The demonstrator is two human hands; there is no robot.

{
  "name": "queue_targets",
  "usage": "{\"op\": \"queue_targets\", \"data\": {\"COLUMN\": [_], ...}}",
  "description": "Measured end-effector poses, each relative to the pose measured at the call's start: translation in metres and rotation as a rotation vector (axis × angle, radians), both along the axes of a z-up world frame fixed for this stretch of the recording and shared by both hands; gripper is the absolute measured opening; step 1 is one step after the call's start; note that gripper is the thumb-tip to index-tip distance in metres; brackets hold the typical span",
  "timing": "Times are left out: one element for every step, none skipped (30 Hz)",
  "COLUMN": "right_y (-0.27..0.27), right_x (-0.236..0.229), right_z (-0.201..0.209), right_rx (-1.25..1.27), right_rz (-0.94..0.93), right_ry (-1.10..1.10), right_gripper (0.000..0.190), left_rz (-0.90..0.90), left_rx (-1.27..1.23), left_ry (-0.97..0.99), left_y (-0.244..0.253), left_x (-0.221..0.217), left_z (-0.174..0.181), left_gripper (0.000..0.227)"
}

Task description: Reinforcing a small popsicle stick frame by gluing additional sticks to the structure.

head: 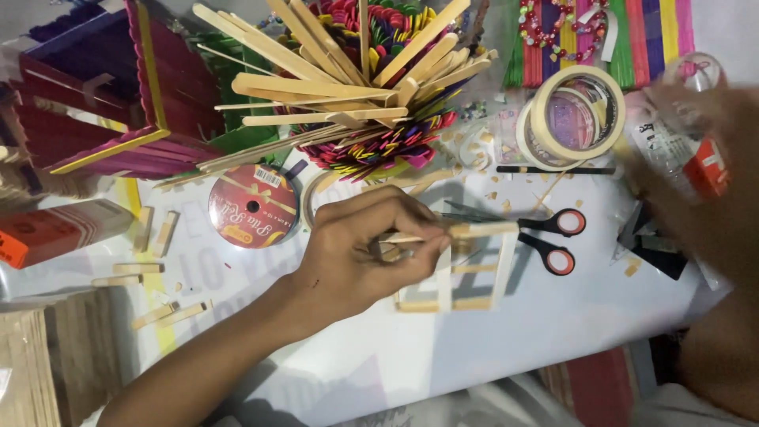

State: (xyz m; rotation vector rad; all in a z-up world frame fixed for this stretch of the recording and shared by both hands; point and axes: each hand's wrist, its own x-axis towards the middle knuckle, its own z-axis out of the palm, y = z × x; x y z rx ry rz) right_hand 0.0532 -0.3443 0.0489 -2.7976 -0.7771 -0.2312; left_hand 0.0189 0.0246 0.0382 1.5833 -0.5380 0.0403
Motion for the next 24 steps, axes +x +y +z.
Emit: {"op": "queue_targets", "data": {"right_y": [0.033, 0.067, 0.100, 0.103, 0.107, 0.110, 0.106, 0.101, 0.096, 0.096, 0.096, 0.095, 0.093, 0.092, 0.091, 0.098, 0.105, 0.110, 0.114, 0.118, 0.123, 0.123, 0.124, 0.123], "right_x": [-0.009, -0.017, -0.026, -0.021, -0.017, -0.013, -0.009, -0.004, 0.001, 0.002, 0.003, 0.004, 0.000, -0.003, -0.006, -0.012, -0.017, -0.023, -0.022, -0.021, -0.020, -0.017, -0.015, -0.012], "right_z": [0.012, 0.024, 0.036, 0.031, 0.027, 0.022, 0.021, 0.020, 0.020, 0.020, 0.019, 0.018, 0.011, 0.003, -0.004, -0.005, -0.006, -0.006, -0.006, -0.006, -0.008, -0.012, -0.016, -0.021], "right_rx": [0.002, 0.044, 0.090, 0.093, 0.201, 0.311, 0.313, 0.272, 0.231, 0.231, 0.178, 0.124, 0.125, 0.132, 0.138, 0.141, 0.137, 0.130, 0.131, 0.143, 0.154, 0.159, 0.197, 0.232], "right_rz": [-0.001, -0.089, -0.171, -0.170, -0.144, -0.115, -0.114, -0.109, -0.104, -0.108, -0.065, -0.023, -0.028, 0.070, 0.168, 0.168, 0.280, 0.388, 0.385, 0.387, 0.389, 0.387, 0.392, 0.393], "right_ry": [0.001, 0.306, 0.614, 0.617, 0.773, 0.928, 0.930, 0.860, 0.790, 0.792, 0.705, 0.623, 0.628, 0.388, 0.149, 0.150, 0.036, -0.076, -0.073, -0.095, -0.117, -0.106, -0.107, -0.108], "right_gripper": [0.060, 0.084, 0.109, 0.109, 0.101, 0.092, 0.092, 0.072, 0.054, 0.054, 0.053, 0.053, 0.053, 0.051, 0.050, 0.050, 0.033, 0.016, 0.016, 0.012, 0.008, 0.008, 0.006, 0.005], "left_rz": [-0.001, 0.044, 0.088, 0.089, 0.118, 0.148, 0.148, 0.106, 0.063, 0.059, 0.022, -0.016, -0.021, -0.039, -0.057, -0.056, -0.030, -0.007, -0.009, 0.001, 0.012, 0.013, 0.009, 0.001], "left_rx": [0.002, -0.047, -0.095, -0.091, -0.071, -0.052, -0.049, -0.055, -0.060, -0.061, -0.037, -0.012, -0.012, -0.006, 0.000, 0.003, -0.012, -0.030, -0.029, -0.077, -0.126, -0.124, -0.081, -0.041], "left_ry": [0.001, 0.022, 0.044, 0.046, 0.049, 0.052, 0.054, 0.122, 0.190, 0.192, 0.321, 0.453, 0.459, 0.490, 0.521, 0.522, 0.552, 0.584, 0.587, 0.595, 0.603, 0.614, 0.516, 0.417], "left_y": [-0.003, -0.007, -0.010, -0.010, -0.010, -0.011, -0.010, -0.010, -0.010, -0.013, -0.015, -0.018, -0.021, -0.023, -0.025, -0.026, -0.028, -0.030, -0.033, -0.034, -0.035, -0.034, -0.033, -0.032], "left_x": [-0.002, -0.003, -0.005, -0.006, -0.007, -0.008, -0.008, -0.009, -0.009, -0.010, -0.010, -0.011, -0.011, -0.011, -0.011, -0.012, -0.013, -0.014, -0.013, -0.014, -0.014, -0.015, -0.014, -0.014], "left_z": [-0.003, -0.006, -0.010, -0.009, -0.008, -0.007, -0.011, -0.015, -0.019, -0.024, -0.029, -0.034, -0.036, -0.037, -0.038, -0.040, -0.041, -0.043, -0.042, -0.042, -0.043, -0.045, -0.048, -0.051], "left_gripper": [0.010, 0.014, 0.018, 0.018, 0.021, 0.024, 0.024, 0.021, 0.019, 0.019, 0.019, 0.020, 0.020, 0.019, 0.018, 0.018, 0.019, 0.020, 0.020, 0.019, 0.019, 0.019, 0.019, 0.020]}}
